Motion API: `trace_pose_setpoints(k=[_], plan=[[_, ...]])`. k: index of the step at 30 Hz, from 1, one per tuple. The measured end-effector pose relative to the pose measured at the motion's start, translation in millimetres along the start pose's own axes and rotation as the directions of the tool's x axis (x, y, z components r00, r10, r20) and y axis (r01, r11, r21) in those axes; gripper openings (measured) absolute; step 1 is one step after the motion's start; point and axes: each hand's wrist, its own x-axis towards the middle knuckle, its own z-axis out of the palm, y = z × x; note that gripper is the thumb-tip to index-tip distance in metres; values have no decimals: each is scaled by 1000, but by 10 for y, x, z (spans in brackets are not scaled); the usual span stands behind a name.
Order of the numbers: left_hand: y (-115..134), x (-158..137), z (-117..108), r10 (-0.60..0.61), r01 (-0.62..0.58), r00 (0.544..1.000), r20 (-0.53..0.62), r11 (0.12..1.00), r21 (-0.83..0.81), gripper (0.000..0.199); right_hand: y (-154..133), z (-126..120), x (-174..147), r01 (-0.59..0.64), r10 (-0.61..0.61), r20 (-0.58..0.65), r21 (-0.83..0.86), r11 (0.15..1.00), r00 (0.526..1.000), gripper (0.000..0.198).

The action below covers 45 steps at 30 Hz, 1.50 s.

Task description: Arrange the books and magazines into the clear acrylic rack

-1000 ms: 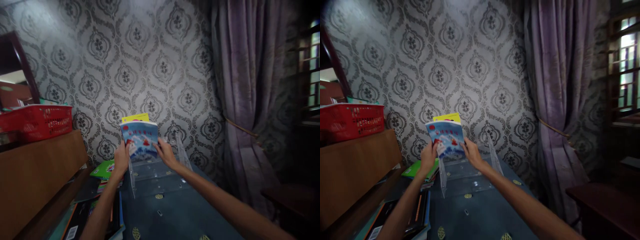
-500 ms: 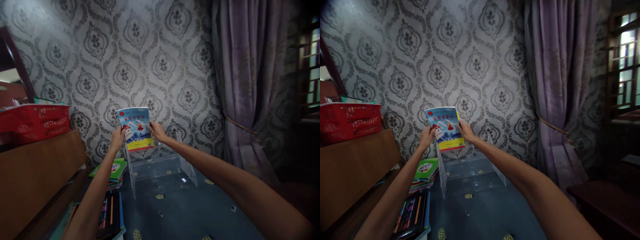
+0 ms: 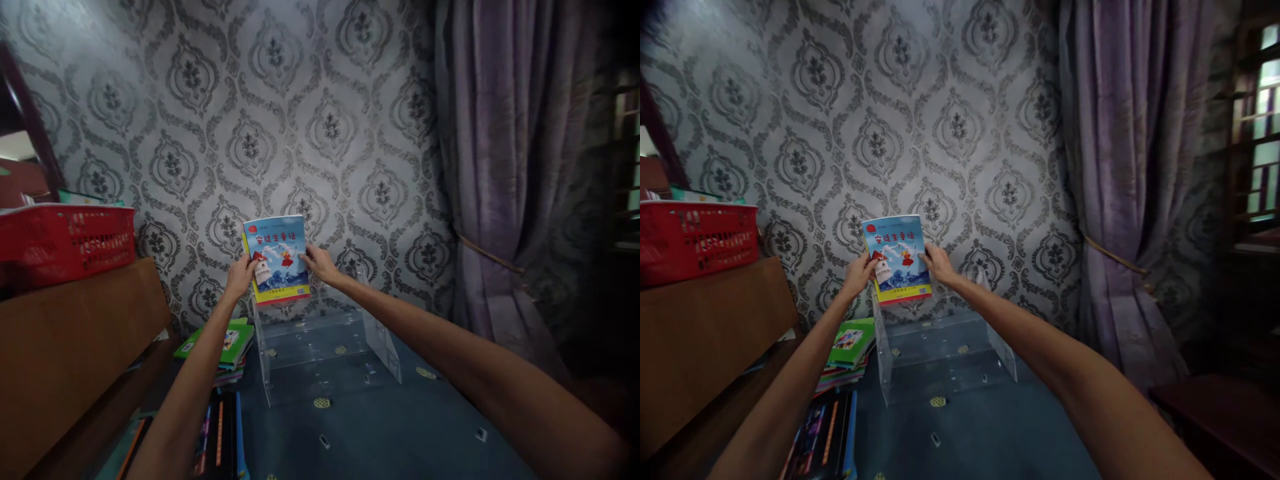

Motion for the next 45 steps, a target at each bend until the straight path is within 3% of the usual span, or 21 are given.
trace_pose_setpoints(k=[13, 21, 27, 33, 39, 45], plan=[[-246, -172, 86, -29, 28, 996, 86, 1000, 12, 24, 242, 110, -59, 2, 14, 88, -181, 984, 996, 9], [-284, -209, 118, -29, 27, 998, 47, 999, 33, 28, 237, 100, -102, -10, 10, -2, -230, 973, 1000, 13], [-397, -179, 196, -74, 74, 997, -20, 997, -31, 27, 328, 86, -88, -29, 30, 2, -162, 986, 1000, 19], [-503, -113, 285, -60, 62, 998, 26, 992, -105, 27, 406, 112, -23, -47, 51, 85, -52, 998, 995, 31], [-537, -94, 271, -37, 43, 998, 50, 989, -138, 26, 434, 179, 0, -71, 72, 83, -8, 997, 994, 42], [-564, -78, 249, -44, 54, 997, 60, 986, -160, 26, 440, 188, 4, -93, 93, 73, -4, 996, 993, 37]])
